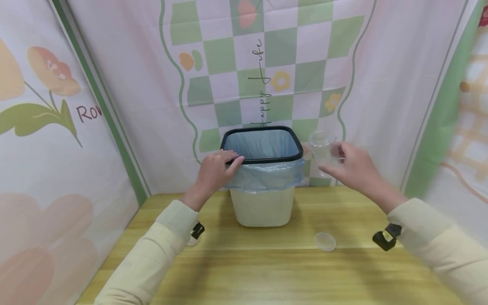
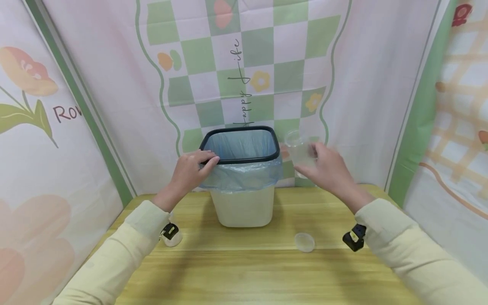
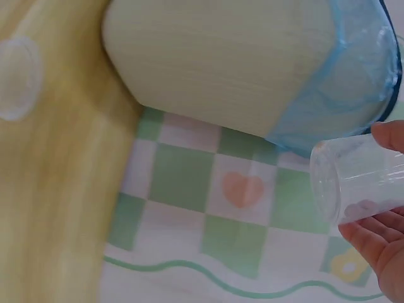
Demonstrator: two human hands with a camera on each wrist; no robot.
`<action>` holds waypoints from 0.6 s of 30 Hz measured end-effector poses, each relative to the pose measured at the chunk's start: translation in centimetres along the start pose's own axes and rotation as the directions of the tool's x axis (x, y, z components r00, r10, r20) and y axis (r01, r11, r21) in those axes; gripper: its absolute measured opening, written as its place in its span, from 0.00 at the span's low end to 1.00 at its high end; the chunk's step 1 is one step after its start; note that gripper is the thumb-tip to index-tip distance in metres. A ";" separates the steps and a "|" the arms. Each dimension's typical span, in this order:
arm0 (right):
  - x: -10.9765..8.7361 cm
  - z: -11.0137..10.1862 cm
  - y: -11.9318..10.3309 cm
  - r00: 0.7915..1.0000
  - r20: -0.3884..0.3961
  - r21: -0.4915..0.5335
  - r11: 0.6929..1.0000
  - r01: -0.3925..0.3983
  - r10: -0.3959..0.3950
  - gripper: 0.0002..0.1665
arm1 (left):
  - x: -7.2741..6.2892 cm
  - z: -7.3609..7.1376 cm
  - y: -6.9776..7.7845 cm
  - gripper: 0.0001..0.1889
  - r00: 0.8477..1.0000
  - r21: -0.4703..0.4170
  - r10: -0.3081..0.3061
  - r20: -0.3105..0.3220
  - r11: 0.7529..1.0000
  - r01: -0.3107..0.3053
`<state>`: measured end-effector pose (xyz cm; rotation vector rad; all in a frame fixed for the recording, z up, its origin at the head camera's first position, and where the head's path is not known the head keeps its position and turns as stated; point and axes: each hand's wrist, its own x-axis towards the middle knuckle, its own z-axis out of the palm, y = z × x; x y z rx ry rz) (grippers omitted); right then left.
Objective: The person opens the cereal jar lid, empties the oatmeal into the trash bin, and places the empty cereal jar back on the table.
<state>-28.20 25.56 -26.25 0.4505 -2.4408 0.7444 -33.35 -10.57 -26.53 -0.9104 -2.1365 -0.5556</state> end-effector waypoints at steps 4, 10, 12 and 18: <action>-1.7 1.1 0.8 0.999 -0.007 0.061 0.997 -0.036 0.036 0.36 | 0.0 -0.1 0.1 0.13 1.000 -0.001 0.002 -0.003 1.000 -0.002; -3.5 2.7 1.3 0.997 -0.013 0.162 0.984 -0.075 0.078 0.32 | 0.1 0.0 0.0 0.14 1.000 0.001 0.002 -0.003 1.000 -0.002; -4.0 3.2 1.4 0.996 -0.011 0.181 0.980 -0.086 0.090 0.30 | 0.1 0.0 0.0 0.14 1.000 0.001 0.003 -0.001 1.000 -0.003; -5.7 5.0 1.8 0.990 0.029 0.260 0.955 -0.143 0.140 0.34 | 0.1 0.0 -0.1 0.14 1.000 -0.006 0.002 0.005 1.000 -0.002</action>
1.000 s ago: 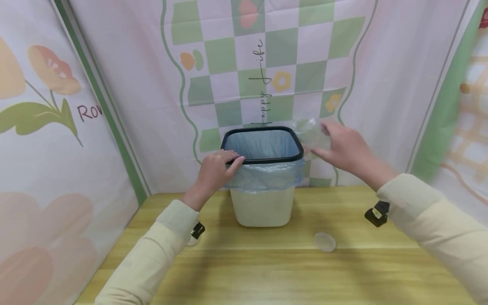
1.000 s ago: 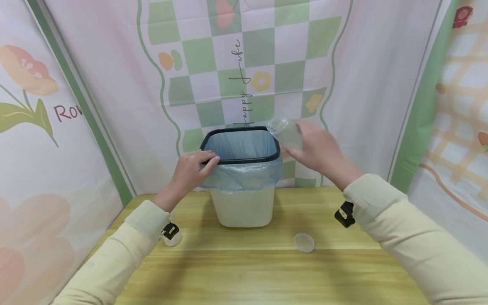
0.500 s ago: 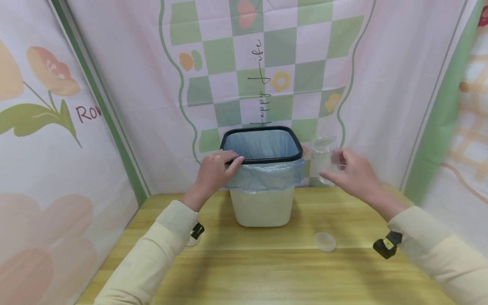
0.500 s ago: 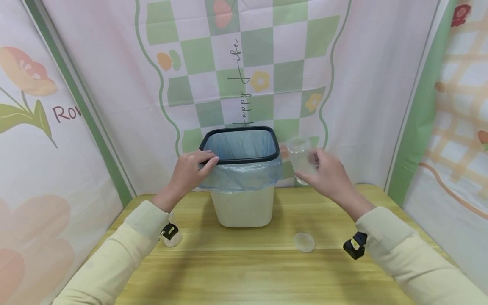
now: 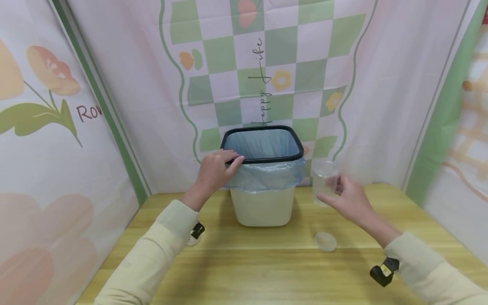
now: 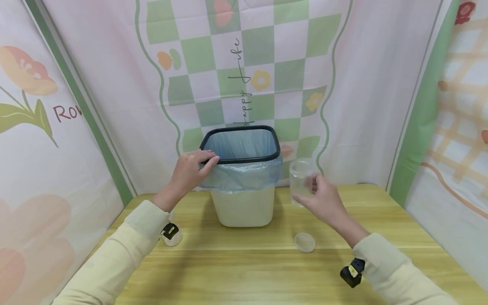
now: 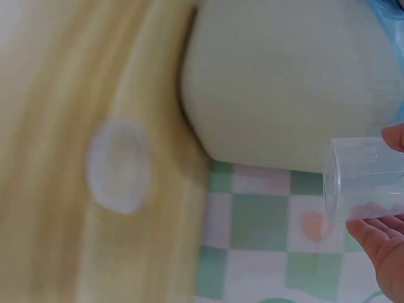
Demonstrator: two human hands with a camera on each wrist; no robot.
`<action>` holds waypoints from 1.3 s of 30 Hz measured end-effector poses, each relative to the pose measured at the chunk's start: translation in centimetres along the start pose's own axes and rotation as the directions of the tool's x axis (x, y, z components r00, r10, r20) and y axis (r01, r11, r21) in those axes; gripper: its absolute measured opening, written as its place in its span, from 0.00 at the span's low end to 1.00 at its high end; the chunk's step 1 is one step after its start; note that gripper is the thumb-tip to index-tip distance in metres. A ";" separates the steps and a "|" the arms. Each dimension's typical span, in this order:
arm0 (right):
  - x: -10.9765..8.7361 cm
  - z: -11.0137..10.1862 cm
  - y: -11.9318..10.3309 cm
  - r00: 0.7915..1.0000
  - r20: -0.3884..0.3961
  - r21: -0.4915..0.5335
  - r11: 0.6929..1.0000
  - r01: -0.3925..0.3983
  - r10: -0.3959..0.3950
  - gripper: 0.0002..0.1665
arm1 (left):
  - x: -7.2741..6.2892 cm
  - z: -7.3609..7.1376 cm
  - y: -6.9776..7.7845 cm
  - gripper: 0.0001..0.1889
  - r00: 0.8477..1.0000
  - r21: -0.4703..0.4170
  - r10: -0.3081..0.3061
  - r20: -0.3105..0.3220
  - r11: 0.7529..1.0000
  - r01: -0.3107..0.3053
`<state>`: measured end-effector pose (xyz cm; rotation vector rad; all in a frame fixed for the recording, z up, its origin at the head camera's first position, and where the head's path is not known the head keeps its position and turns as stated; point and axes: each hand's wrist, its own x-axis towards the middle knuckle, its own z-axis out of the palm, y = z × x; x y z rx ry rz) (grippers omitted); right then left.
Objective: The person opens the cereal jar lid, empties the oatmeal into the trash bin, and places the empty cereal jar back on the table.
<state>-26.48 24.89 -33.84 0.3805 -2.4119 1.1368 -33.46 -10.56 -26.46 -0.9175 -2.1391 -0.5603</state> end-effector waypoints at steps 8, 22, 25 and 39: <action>-2.2 2.9 1.6 0.994 0.097 0.038 0.997 -0.060 0.056 0.39 | 0.0 0.0 -0.1 0.14 1.000 -0.001 0.007 -0.007 1.000 -0.007; -4.4 7.1 3.0 0.983 0.154 0.068 0.992 -0.111 0.099 0.35 | 0.0 0.0 0.0 0.13 1.000 0.002 0.006 0.001 1.000 -0.006; -4.8 7.7 3.2 0.979 0.169 0.073 0.989 -0.130 0.116 0.36 | 0.0 0.1 -0.1 0.14 1.000 0.000 0.005 0.002 1.000 -0.005; -5.6 9.0 3.6 0.964 0.213 0.099 0.978 -0.183 0.158 0.39 | 0.0 0.0 -0.1 0.14 1.000 0.008 -0.006 0.017 1.000 0.006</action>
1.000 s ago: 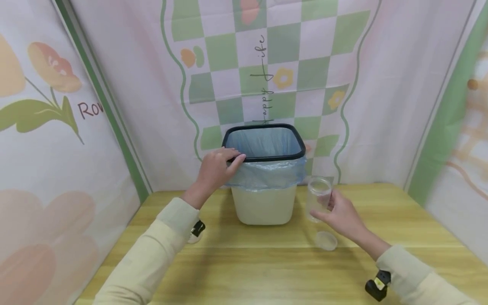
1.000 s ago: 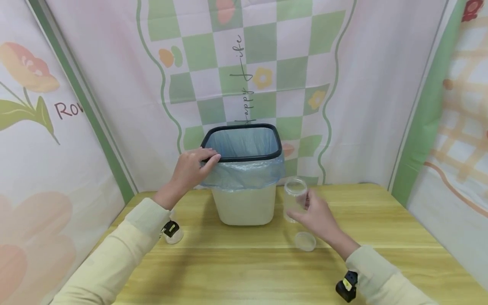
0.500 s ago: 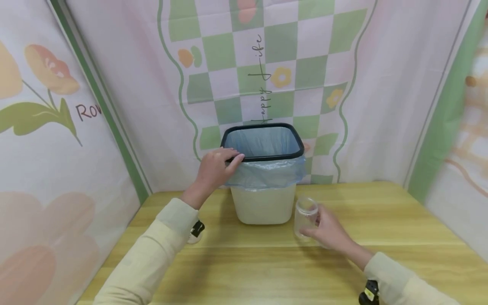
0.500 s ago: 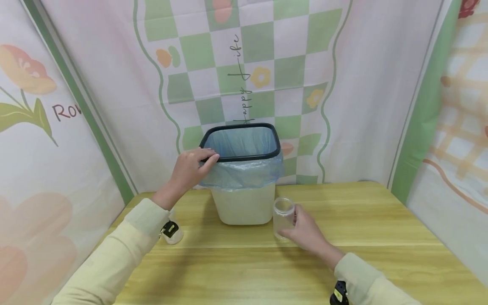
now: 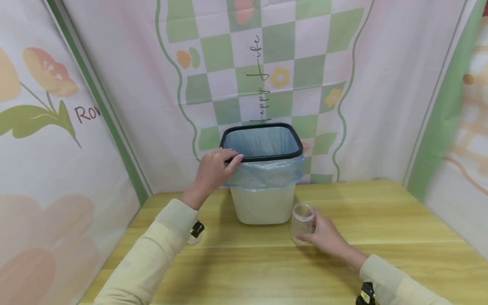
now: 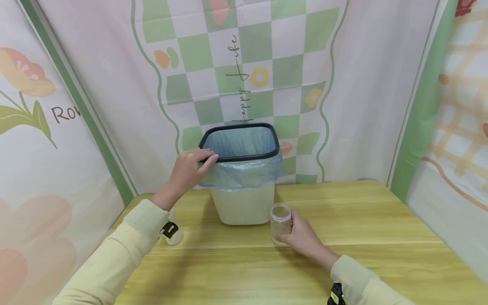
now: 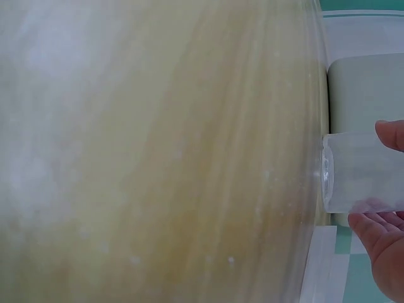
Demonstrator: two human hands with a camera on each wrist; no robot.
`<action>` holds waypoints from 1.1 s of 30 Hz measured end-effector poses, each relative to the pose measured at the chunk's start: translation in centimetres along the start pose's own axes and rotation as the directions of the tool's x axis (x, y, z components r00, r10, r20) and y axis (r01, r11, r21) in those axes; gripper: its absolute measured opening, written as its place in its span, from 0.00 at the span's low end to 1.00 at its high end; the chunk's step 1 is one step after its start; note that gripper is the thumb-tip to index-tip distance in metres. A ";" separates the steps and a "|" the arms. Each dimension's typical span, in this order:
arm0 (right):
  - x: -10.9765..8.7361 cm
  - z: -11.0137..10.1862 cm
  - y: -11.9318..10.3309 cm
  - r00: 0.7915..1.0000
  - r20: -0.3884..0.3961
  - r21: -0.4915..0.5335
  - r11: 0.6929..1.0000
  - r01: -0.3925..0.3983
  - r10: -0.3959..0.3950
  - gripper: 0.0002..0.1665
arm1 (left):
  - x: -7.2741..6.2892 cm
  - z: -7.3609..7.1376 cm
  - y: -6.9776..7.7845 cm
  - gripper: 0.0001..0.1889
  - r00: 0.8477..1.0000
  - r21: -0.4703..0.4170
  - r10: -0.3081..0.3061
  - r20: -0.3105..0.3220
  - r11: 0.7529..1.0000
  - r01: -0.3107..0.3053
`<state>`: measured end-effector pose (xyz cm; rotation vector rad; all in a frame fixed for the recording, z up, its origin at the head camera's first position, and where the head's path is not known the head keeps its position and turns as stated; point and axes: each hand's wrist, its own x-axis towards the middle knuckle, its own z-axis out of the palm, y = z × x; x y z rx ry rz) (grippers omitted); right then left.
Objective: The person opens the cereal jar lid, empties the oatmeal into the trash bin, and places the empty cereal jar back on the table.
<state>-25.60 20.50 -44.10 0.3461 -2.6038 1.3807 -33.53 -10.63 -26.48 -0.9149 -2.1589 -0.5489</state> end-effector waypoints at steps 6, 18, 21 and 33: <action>-0.1 -0.1 0.0 1.000 0.008 0.002 1.000 -0.014 0.014 0.41 | 0.1 0.1 0.1 0.14 1.000 -0.001 -0.004 0.004 1.000 0.004; -0.1 -0.2 0.2 0.999 0.029 -0.019 1.000 -0.025 0.026 0.43 | 0.1 -0.1 0.0 0.14 1.000 0.006 -0.011 0.022 1.000 0.011; -0.1 -0.1 0.3 0.999 0.026 -0.033 0.999 -0.024 0.025 0.44 | 0.2 -0.1 0.0 0.15 1.000 0.003 -0.005 0.030 1.000 0.005; -0.2 -0.7 0.3 0.999 0.046 -0.053 0.999 -0.003 0.006 0.50 | 0.2 -0.5 0.1 0.15 0.997 -0.023 -0.044 0.059 0.999 0.045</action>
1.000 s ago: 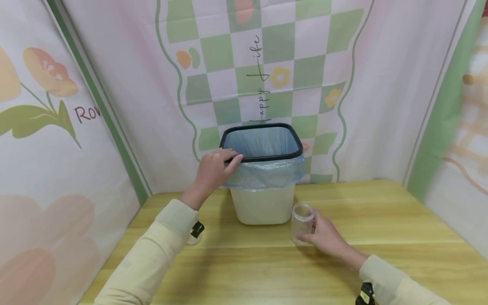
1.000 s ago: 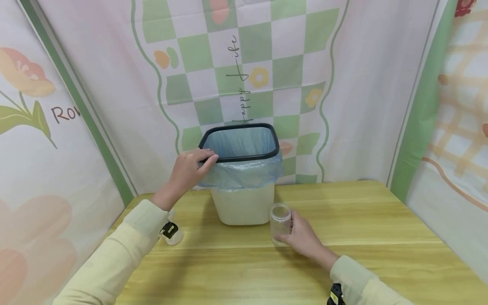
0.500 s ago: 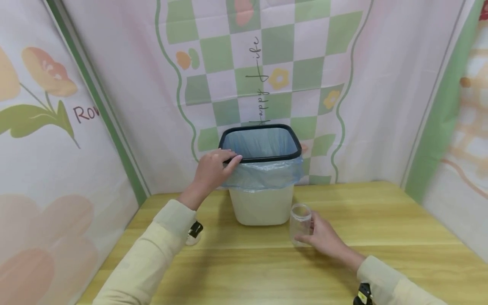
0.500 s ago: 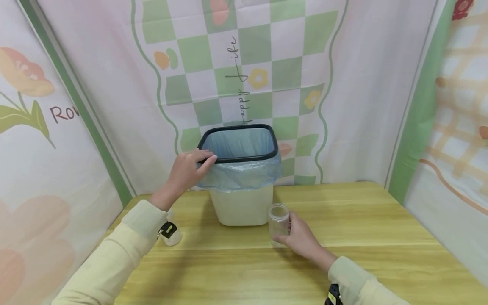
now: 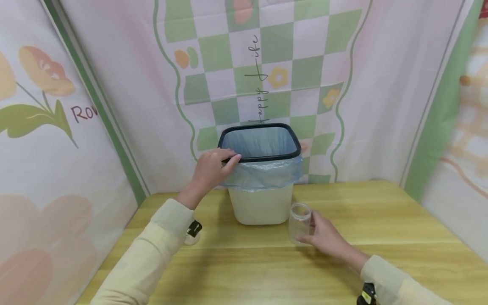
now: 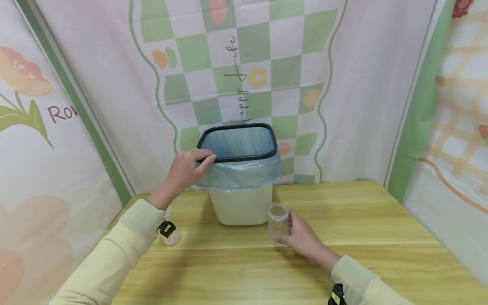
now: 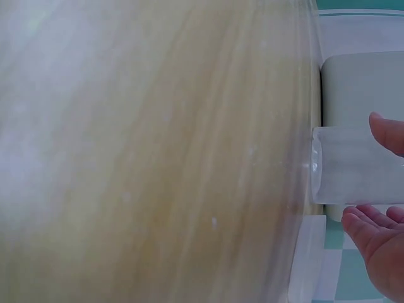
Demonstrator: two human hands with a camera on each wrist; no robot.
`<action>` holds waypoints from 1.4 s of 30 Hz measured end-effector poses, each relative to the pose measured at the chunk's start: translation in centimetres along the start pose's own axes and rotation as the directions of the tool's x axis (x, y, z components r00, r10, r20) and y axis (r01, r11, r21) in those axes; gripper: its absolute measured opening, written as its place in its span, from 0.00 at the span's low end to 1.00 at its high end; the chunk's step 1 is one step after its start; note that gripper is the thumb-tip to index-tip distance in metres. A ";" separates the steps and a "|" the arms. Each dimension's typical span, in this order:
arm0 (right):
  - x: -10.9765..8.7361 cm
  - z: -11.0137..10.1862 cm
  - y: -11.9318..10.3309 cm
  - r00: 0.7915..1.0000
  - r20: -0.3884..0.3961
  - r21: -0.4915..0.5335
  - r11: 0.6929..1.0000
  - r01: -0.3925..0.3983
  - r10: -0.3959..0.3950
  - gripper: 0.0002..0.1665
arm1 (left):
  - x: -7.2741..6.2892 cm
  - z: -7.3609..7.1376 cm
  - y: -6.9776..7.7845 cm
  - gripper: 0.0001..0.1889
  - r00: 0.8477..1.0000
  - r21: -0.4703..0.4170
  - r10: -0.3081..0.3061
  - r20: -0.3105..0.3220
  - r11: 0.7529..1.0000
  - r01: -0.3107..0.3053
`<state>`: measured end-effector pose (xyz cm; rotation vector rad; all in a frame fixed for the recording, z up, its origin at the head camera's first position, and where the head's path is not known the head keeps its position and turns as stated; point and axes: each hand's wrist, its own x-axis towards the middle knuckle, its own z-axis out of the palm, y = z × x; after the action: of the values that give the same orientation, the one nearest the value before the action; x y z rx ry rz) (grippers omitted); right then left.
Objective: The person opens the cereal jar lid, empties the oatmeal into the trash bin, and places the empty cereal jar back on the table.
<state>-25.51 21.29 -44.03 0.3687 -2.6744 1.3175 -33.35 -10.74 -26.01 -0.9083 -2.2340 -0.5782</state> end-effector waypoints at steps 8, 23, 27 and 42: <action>-0.5 -0.8 -0.1 1.000 0.013 0.042 0.999 0.010 -0.011 0.52 | 0.0 -0.3 0.3 0.16 1.000 -0.031 -0.022 0.017 0.999 0.022; -1.1 -2.1 -0.3 0.999 0.000 0.055 0.998 0.040 -0.040 0.49 | -0.5 -0.3 -0.1 0.16 0.997 -0.024 0.023 -0.068 0.999 -0.025; -1.2 -2.2 -0.3 0.999 -0.010 0.053 0.997 0.051 -0.051 0.47 | -0.9 -0.8 -0.3 0.17 0.993 -0.014 0.019 -0.119 1.000 -0.021; -2.1 -2.4 -1.0 0.999 -0.022 0.062 0.997 0.046 -0.045 0.44 | -4.8 -3.5 -2.6 0.19 0.972 0.017 -0.085 -0.217 0.996 0.091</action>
<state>-23.15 22.97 -42.29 0.4179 -2.5964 1.3871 -31.25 -16.71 -27.34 -0.6996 -2.0875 -0.6542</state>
